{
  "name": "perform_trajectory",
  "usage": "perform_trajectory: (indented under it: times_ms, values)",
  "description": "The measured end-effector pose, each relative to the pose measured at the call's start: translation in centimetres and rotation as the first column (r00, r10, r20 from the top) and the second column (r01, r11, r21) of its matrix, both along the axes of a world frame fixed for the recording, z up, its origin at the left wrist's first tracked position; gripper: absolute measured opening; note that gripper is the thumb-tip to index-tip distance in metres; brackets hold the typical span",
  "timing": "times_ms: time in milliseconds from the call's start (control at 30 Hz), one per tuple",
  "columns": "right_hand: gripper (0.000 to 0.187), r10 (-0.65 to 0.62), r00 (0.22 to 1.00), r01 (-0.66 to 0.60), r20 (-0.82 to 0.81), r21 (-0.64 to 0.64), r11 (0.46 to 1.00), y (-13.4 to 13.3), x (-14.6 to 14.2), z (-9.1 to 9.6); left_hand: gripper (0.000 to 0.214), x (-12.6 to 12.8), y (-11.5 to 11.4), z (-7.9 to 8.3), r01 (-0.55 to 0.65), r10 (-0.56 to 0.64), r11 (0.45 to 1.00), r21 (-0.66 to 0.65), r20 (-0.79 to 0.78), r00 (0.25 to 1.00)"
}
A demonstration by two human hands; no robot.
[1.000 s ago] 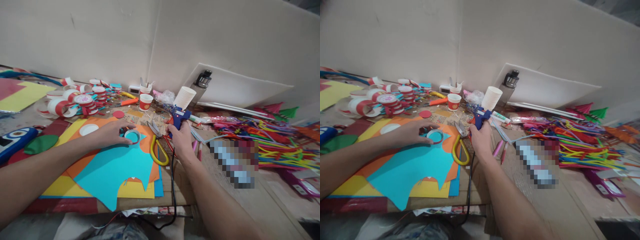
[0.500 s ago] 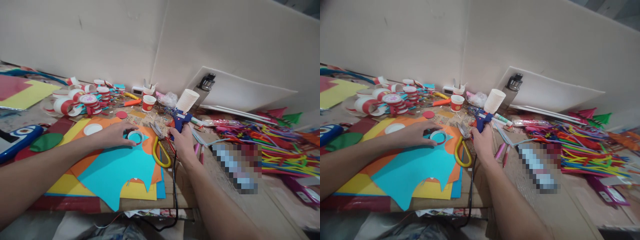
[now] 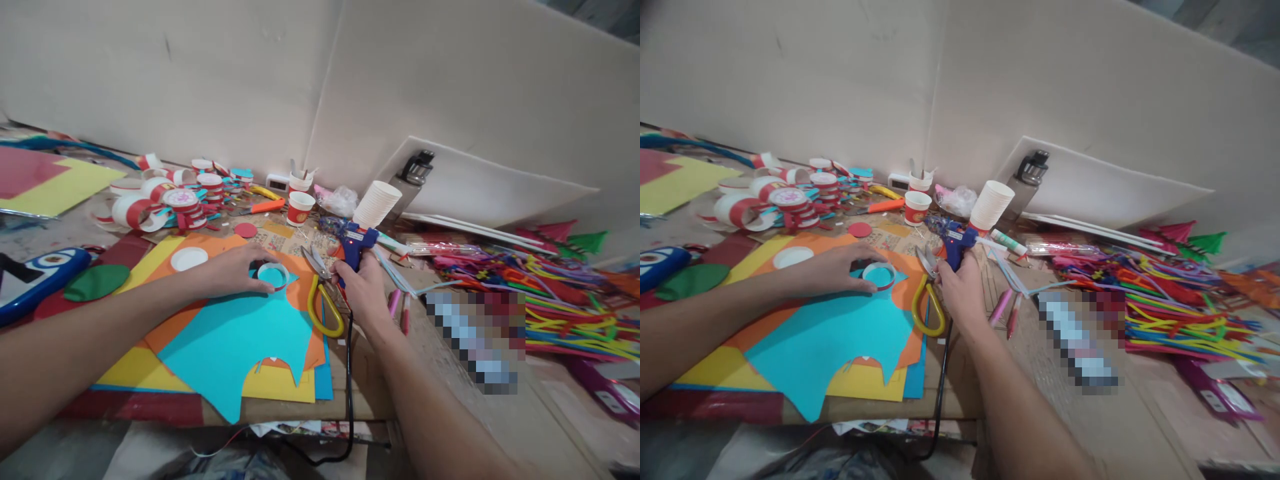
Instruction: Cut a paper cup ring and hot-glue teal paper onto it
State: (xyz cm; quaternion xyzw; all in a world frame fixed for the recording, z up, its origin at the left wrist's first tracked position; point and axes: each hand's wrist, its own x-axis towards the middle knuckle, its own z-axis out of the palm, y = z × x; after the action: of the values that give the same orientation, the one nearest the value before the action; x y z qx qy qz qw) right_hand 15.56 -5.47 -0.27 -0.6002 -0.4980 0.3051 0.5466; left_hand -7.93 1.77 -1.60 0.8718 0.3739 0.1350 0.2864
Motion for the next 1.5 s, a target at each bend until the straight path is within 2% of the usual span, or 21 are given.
perform_trajectory:
  times_ms: [100,200,400,567,667,833,1067,1300,1500]
  values:
    - [0.019,0.041,0.999,-0.041,0.015,-0.013,0.999,-0.3,0.0,0.4,0.057,0.0,0.0,0.1,0.004,-0.004,1.000,-0.021,0.010,1.000]
    - [0.020,0.092,0.986,-0.092,0.140,-0.013,0.996,-0.5,0.7,0.7,0.059,0.0,0.1,0.0,-0.010,0.011,1.000,-0.027,0.008,1.000]
    - [0.026,0.261,0.881,-0.269,0.394,-0.036,0.962,-1.0,2.2,1.2,0.060,0.0,0.3,-0.3,-0.004,0.005,0.999,-0.049,0.011,1.000]
    - [0.031,0.313,0.789,-0.335,0.528,-0.057,0.941,-1.2,2.0,1.4,0.060,-0.1,0.4,-0.5,0.014,-0.011,0.998,-0.061,0.055,0.998]
    - [0.033,0.329,0.747,-0.329,0.577,-0.109,0.938,-1.4,1.6,1.4,0.061,-0.1,0.4,-0.4,-0.001,0.002,0.999,-0.037,0.048,0.999]
    - [0.019,0.367,0.679,-0.282,0.636,-0.235,0.930,-1.7,0.6,1.4,0.060,-0.1,0.3,-0.2,0.013,-0.012,1.000,-0.025,0.028,1.000]
    - [0.028,0.385,0.608,-0.297,0.694,-0.251,0.921,-1.6,-0.1,0.8,0.060,0.0,0.3,-0.2,0.010,-0.009,1.000,-0.024,0.047,0.999]
    - [0.022,0.384,0.530,-0.247,0.757,-0.295,0.923,-1.4,-0.9,0.6,0.052,0.0,0.5,-0.3,0.053,-0.052,0.999,-0.013,0.076,0.996]
    - [0.023,0.388,0.504,-0.237,0.772,-0.308,0.921,-1.3,-1.3,0.5,0.052,-0.1,0.5,-0.4,0.064,-0.062,0.998,-0.016,0.101,0.993]
